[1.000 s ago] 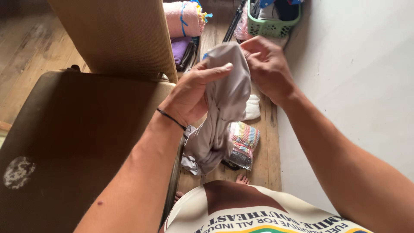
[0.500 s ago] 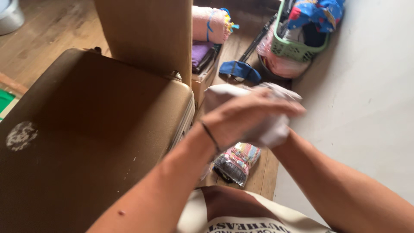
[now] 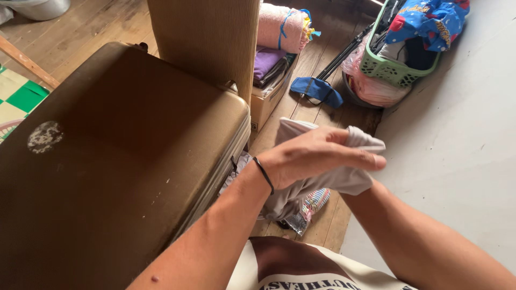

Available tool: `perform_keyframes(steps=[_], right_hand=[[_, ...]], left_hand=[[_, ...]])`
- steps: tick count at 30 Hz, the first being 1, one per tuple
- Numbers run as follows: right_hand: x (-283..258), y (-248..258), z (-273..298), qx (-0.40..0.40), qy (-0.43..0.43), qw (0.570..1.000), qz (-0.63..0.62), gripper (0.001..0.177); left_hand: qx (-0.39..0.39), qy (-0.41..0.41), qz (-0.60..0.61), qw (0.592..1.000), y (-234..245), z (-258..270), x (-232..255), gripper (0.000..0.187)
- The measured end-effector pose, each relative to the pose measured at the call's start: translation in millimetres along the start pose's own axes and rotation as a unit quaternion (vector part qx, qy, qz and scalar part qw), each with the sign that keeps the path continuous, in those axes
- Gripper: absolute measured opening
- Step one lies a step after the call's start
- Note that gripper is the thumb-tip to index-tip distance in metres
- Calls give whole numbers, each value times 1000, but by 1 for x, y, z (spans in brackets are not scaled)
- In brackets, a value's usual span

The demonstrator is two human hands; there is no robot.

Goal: The person picks up a light-colored garment, unfolds it by hand, and turns it over several times. The person then bundles the garment and places it onto a box, before using a thin metal strip to reach into a gap near a window.

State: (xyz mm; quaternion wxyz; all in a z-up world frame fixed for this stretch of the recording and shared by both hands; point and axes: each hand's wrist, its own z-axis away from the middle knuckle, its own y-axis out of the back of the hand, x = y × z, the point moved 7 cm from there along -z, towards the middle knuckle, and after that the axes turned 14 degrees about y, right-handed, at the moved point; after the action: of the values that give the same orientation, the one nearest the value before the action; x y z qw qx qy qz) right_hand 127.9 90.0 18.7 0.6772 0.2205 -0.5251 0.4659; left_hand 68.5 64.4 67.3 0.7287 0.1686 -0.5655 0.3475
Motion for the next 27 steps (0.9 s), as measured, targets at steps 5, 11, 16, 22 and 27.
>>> perform_keyframes(steps=[5, 11, 16, 22, 27], right_hand=[[14, -21, 39, -105, 1, 973, -205, 32], [11, -30, 59, -163, 7, 949, -270, 35], [0, -35, 59, -204, 5, 930, -305, 38], [11, -49, 67, -271, -79, 906, -315, 38], [17, -38, 75, -229, 12, 919, -321, 48]], left_hand=[[-9, 40, -11, 999, -14, 0, -2, 58], [-51, 74, -99, 991, -43, -3, -6, 60], [-39, 35, -233, 971, -47, -7, 1, 59], [-62, 8, -193, 979, -53, -11, 3, 51], [-145, 32, -85, 985, -57, -5, -11, 47]])
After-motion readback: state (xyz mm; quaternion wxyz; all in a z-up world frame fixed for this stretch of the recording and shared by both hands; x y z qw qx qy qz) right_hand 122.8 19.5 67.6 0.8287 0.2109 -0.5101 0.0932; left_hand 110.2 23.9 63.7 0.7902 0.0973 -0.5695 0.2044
